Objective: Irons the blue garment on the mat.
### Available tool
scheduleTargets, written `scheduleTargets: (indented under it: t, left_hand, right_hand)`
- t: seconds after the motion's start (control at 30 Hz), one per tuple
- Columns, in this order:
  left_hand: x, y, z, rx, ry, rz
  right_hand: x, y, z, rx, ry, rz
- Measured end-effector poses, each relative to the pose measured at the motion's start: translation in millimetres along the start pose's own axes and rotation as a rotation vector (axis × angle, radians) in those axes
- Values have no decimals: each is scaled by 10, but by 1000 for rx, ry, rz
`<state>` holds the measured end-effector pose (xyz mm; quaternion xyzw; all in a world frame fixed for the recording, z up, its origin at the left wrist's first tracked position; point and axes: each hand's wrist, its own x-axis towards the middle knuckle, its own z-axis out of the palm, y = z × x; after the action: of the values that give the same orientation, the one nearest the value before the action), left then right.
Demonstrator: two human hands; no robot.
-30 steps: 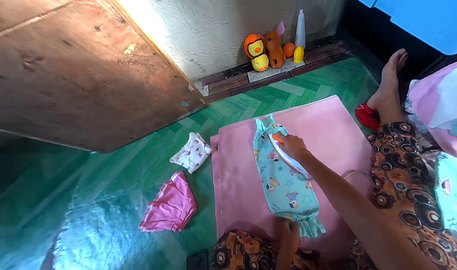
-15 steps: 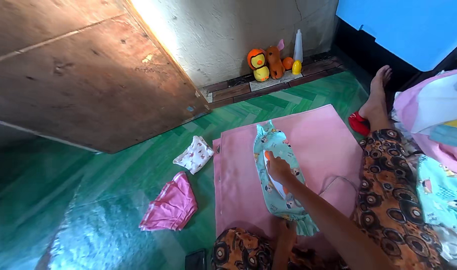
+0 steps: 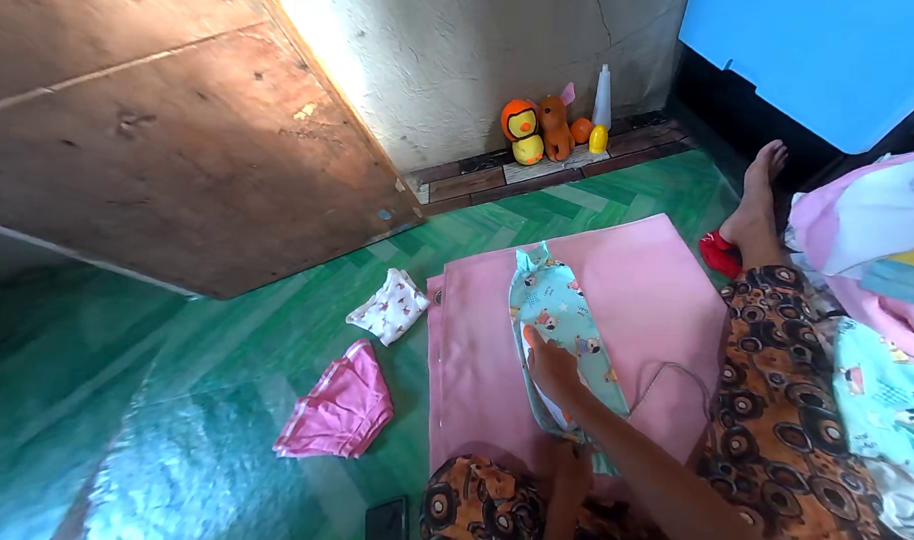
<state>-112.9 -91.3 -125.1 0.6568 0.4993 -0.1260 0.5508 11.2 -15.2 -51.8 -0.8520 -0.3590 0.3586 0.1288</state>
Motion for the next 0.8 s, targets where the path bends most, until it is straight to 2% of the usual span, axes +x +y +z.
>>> scheduleTargets:
  t: [0.33,0.8]
  left_hand:
    - [3,-65,22,-77,19,49]
    - [-108,39,-18,12,53,17]
  right_hand:
    - [181,-157,2,33,48,29]
    - [584,-384,-150,71,98,47]
